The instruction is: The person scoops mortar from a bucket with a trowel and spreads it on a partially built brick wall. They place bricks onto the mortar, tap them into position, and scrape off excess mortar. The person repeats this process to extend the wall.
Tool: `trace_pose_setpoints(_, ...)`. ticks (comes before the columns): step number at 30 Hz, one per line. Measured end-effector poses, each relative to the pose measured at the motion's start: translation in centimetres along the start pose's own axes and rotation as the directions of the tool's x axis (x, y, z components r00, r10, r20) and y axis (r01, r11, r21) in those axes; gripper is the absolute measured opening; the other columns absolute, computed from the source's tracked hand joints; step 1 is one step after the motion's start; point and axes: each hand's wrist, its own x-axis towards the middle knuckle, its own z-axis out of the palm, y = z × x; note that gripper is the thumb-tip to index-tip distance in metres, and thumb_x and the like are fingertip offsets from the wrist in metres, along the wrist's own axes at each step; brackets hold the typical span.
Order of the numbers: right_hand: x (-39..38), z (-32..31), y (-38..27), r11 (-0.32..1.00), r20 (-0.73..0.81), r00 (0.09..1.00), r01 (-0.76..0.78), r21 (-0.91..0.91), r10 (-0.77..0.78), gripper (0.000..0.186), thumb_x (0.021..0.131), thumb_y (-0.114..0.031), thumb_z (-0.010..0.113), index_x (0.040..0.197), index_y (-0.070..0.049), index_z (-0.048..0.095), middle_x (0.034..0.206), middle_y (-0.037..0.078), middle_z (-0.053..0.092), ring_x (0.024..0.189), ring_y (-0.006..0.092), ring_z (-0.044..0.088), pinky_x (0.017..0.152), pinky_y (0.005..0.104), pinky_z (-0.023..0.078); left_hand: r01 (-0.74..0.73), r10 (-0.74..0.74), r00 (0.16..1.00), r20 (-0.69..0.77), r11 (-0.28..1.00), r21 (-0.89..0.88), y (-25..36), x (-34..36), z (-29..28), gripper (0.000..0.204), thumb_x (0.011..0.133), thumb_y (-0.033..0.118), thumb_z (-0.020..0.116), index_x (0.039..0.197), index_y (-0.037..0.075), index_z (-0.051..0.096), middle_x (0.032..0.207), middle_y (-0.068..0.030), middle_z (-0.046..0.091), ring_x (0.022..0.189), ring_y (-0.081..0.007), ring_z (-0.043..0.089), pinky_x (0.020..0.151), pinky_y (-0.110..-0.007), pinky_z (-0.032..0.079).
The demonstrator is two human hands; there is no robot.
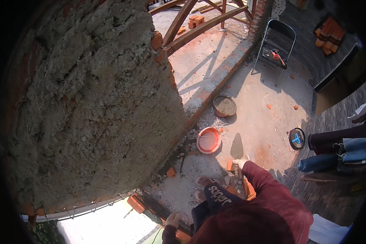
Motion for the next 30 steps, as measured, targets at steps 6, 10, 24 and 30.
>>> trace_pose_setpoints(6, -1.0, -8.8, 8.2, 0.986, -0.047, 0.997, -0.066, -0.156, 0.059, 0.024, 0.100, -0.032, 0.065, 0.095, -0.010, 0.073, 0.074, 0.004, 0.060, 0.069, 0.0202, 0.054, 0.067, 0.0385, 0.043, -0.145, 0.139, 0.988, -0.065, 0.984, -0.102, 5.7, 1.1, -4.6, 0.041, 0.103, 0.032, 0.059, 0.129, 0.002, 0.070, 0.106, -0.0118, 0.075, 0.099, -0.0216, 0.071, 0.090, -0.037, 0.055)
trace_pose_setpoints(10, -4.3, -11.0, 11.5, 0.996, -0.232, 0.972, -0.061, -0.058, 0.046, 0.025, 0.096, -0.028, 0.068, 0.099, -0.004, 0.075, 0.077, 0.009, 0.063, 0.069, 0.0236, 0.062, 0.065, 0.0422, 0.049, -0.309, 0.271, 0.944, -0.187, 0.925, -0.221, 11.9, 0.8, -7.9, 0.044, 0.101, 0.034, 0.062, 0.129, 0.000, 0.070, 0.120, -0.0171, 0.075, 0.116, -0.0266, 0.070, 0.102, -0.037, 0.052)
trace_pose_setpoints(24, -0.8, -4.4, -8.2, 0.846, 0.045, 0.992, 0.080, 0.527, -0.121, 0.035, 0.105, -0.037, 0.060, 0.100, -0.003, 0.071, 0.085, 0.010, 0.072, 0.067, 0.0254, 0.068, 0.062, 0.0389, 0.059, -0.645, 0.857, 0.214, -0.469, 0.485, 0.591, 41.5, -6.9, -19.6, 0.065, 0.088, 0.024, 0.080, 0.147, 0.006, 0.058, 0.154, -0.0204, 0.053, 0.147, -0.0433, 0.044, 0.119, -0.051, 0.040)
trace_pose_setpoints(30, 13.1, -10.2, -14.9, 0.808, -0.014, 0.998, 0.056, 0.586, -0.058, 0.033, 0.100, -0.033, 0.064, 0.115, -0.004, 0.063, 0.101, 0.018, 0.072, 0.084, 0.0374, 0.071, 0.072, 0.0513, 0.061, -0.320, 0.834, -0.373, -0.406, 0.295, 0.900, 58.5, 4.3, -22.1, 0.088, 0.090, 0.048, 0.082, 0.161, 0.015, 0.042, 0.171, -0.0149, 0.029, 0.161, -0.0432, 0.018, 0.128, -0.060, 0.025)
